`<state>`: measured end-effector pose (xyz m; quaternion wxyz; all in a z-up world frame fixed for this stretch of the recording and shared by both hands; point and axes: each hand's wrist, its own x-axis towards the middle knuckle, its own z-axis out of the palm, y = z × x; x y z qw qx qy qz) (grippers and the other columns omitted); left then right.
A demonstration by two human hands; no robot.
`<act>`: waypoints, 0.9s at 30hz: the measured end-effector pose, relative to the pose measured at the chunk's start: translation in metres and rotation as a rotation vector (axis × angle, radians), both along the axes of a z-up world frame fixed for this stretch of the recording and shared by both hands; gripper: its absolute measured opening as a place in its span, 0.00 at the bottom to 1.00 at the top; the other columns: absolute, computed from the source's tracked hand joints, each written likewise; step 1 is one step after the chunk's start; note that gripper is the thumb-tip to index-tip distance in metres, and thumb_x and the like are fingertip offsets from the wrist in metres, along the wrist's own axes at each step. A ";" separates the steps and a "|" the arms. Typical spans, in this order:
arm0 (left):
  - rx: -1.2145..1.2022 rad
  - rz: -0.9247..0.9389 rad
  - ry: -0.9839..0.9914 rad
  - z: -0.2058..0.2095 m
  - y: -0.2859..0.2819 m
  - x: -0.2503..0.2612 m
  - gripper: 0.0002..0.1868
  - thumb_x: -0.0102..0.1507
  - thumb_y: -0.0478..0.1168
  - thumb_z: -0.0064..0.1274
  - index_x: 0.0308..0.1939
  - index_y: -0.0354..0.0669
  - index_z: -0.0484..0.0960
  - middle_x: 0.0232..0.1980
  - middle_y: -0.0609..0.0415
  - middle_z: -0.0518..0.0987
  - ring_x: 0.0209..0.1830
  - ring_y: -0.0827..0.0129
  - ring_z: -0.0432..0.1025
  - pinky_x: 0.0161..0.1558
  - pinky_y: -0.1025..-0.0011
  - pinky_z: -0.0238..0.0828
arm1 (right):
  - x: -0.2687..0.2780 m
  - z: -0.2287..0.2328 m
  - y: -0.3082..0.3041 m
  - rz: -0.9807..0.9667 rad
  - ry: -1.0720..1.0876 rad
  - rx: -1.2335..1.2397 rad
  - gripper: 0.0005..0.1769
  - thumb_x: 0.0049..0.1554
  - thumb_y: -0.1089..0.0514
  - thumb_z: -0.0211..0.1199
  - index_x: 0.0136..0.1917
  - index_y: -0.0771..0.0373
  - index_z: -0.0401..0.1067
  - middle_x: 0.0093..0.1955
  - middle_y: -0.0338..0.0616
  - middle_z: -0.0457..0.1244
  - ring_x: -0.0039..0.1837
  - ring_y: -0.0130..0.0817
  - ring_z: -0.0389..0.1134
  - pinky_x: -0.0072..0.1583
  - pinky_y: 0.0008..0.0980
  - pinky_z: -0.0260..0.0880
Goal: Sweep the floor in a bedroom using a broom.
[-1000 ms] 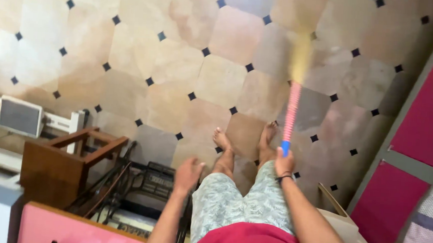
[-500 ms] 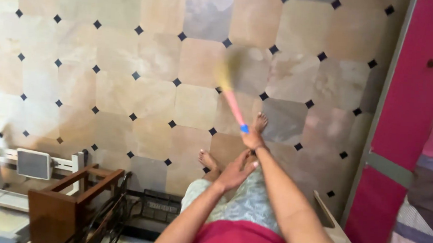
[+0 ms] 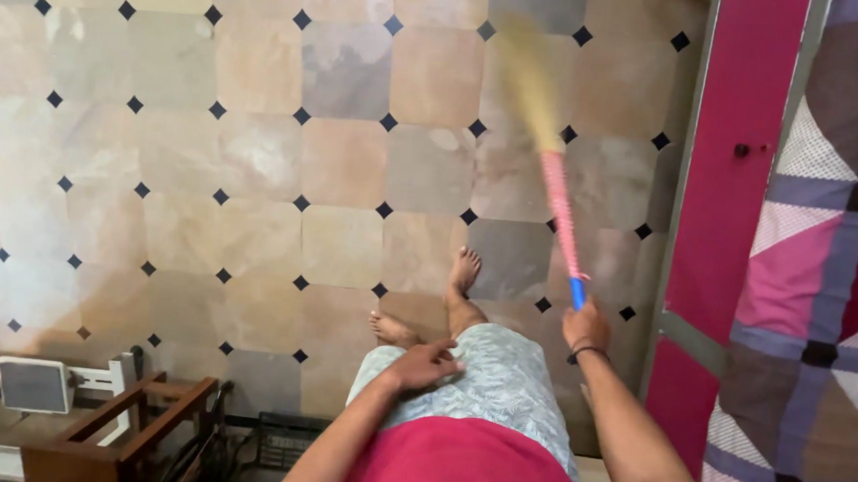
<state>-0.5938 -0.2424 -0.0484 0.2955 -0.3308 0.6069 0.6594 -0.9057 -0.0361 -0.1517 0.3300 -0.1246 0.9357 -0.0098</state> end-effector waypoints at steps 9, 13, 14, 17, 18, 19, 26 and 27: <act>-0.059 0.313 -0.118 0.054 -0.033 -0.015 0.36 0.62 0.60 0.55 0.68 0.45 0.73 0.58 0.44 0.83 0.59 0.60 0.78 0.61 0.67 0.72 | -0.023 -0.115 -0.053 -0.131 -0.229 0.098 0.21 0.53 0.50 0.63 0.54 0.65 0.77 0.56 0.62 0.69 0.59 0.55 0.72 0.58 0.48 0.73; -0.006 0.366 -0.198 0.089 -0.054 -0.030 0.34 0.63 0.58 0.56 0.69 0.46 0.73 0.59 0.48 0.82 0.61 0.64 0.76 0.62 0.68 0.70 | 0.055 -0.170 -0.159 0.063 -0.438 0.040 0.23 0.53 0.46 0.62 0.55 0.62 0.79 0.59 0.59 0.69 0.62 0.51 0.72 0.61 0.48 0.73; -0.009 0.368 -0.201 0.093 -0.060 -0.035 0.34 0.63 0.58 0.56 0.69 0.46 0.73 0.59 0.48 0.82 0.61 0.64 0.76 0.62 0.68 0.70 | 0.067 -0.154 -0.187 0.066 -0.441 0.037 0.23 0.53 0.46 0.62 0.55 0.62 0.79 0.59 0.59 0.69 0.62 0.51 0.72 0.61 0.48 0.73; -0.073 0.292 -0.168 0.091 -0.073 -0.053 0.34 0.63 0.57 0.56 0.70 0.47 0.73 0.59 0.48 0.82 0.59 0.63 0.76 0.61 0.67 0.71 | 0.080 -0.097 -0.261 0.244 -0.635 -0.166 0.25 0.52 0.40 0.59 0.56 0.57 0.76 0.54 0.59 0.70 0.59 0.52 0.73 0.60 0.49 0.72; -0.039 0.345 -0.101 0.082 -0.075 -0.055 0.35 0.63 0.57 0.57 0.69 0.46 0.72 0.60 0.48 0.82 0.59 0.64 0.76 0.61 0.67 0.72 | 0.075 -0.072 -0.282 0.355 -0.634 -0.191 0.25 0.53 0.38 0.60 0.54 0.58 0.77 0.53 0.58 0.70 0.58 0.53 0.72 0.59 0.49 0.71; -0.007 0.402 -0.033 0.073 -0.079 -0.058 0.36 0.62 0.56 0.58 0.69 0.44 0.71 0.60 0.48 0.81 0.60 0.65 0.75 0.61 0.67 0.72 | 0.070 -0.047 -0.305 0.472 -0.630 -0.215 0.26 0.54 0.36 0.60 0.53 0.58 0.78 0.52 0.58 0.70 0.57 0.54 0.72 0.58 0.50 0.71; 0.051 0.364 0.173 0.058 -0.119 -0.106 0.36 0.64 0.57 0.57 0.71 0.43 0.70 0.61 0.46 0.80 0.61 0.63 0.74 0.62 0.66 0.71 | 0.022 0.014 -0.273 0.237 -0.422 -0.374 0.26 0.54 0.34 0.62 0.49 0.57 0.76 0.46 0.54 0.71 0.52 0.56 0.73 0.52 0.53 0.70; 0.101 0.361 0.201 0.060 -0.128 -0.111 0.37 0.64 0.58 0.56 0.72 0.42 0.70 0.61 0.45 0.80 0.62 0.62 0.73 0.64 0.66 0.70 | 0.015 -0.006 -0.254 0.178 -0.274 -0.334 0.29 0.57 0.33 0.60 0.51 0.61 0.74 0.47 0.59 0.70 0.52 0.60 0.71 0.52 0.55 0.69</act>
